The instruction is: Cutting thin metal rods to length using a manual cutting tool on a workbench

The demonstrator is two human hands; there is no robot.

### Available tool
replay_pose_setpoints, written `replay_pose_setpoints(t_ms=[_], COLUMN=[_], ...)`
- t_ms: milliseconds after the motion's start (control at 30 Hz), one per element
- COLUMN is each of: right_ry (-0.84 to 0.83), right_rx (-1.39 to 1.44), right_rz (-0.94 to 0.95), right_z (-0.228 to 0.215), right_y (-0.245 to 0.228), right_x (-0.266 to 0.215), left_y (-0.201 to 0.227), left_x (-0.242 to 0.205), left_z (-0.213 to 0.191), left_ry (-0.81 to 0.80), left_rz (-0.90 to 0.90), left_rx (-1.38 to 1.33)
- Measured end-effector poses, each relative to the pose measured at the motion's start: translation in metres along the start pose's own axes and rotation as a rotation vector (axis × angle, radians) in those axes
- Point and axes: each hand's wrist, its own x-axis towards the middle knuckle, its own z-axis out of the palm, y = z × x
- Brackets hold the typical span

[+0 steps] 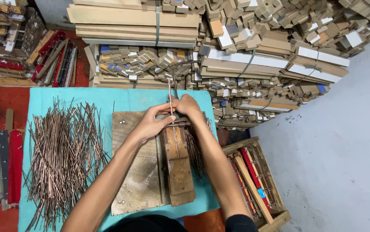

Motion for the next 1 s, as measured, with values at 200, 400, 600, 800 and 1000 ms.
replay_pose_setpoints(t_ms=[200,400,600,800,1000], right_ry=[0.129,0.182,0.164,0.272,0.532], right_rx=[-0.142,-0.012,0.143,0.276,0.537], right_rz=[-0.068,-0.091,-0.043,-0.077,-0.341], right_z=[0.041,0.036,0.035,0.042,0.012], right_y=[0.035,0.040,0.027,0.046,0.009], right_x=[0.069,0.065,0.031,0.064,0.012], left_y=[-0.020,0.039,-0.028,-0.077,-0.074], left_x=[0.011,0.007,0.054,0.086,0.086], left_z=[-0.004,-0.027,-0.009,-0.003,-0.002], left_ry=[-0.006,-0.092,0.158,0.241,0.224], left_rz=[0.060,-0.112,-0.008,-0.026,-0.102], left_rx=[0.072,0.225,0.750,1.020,0.965])
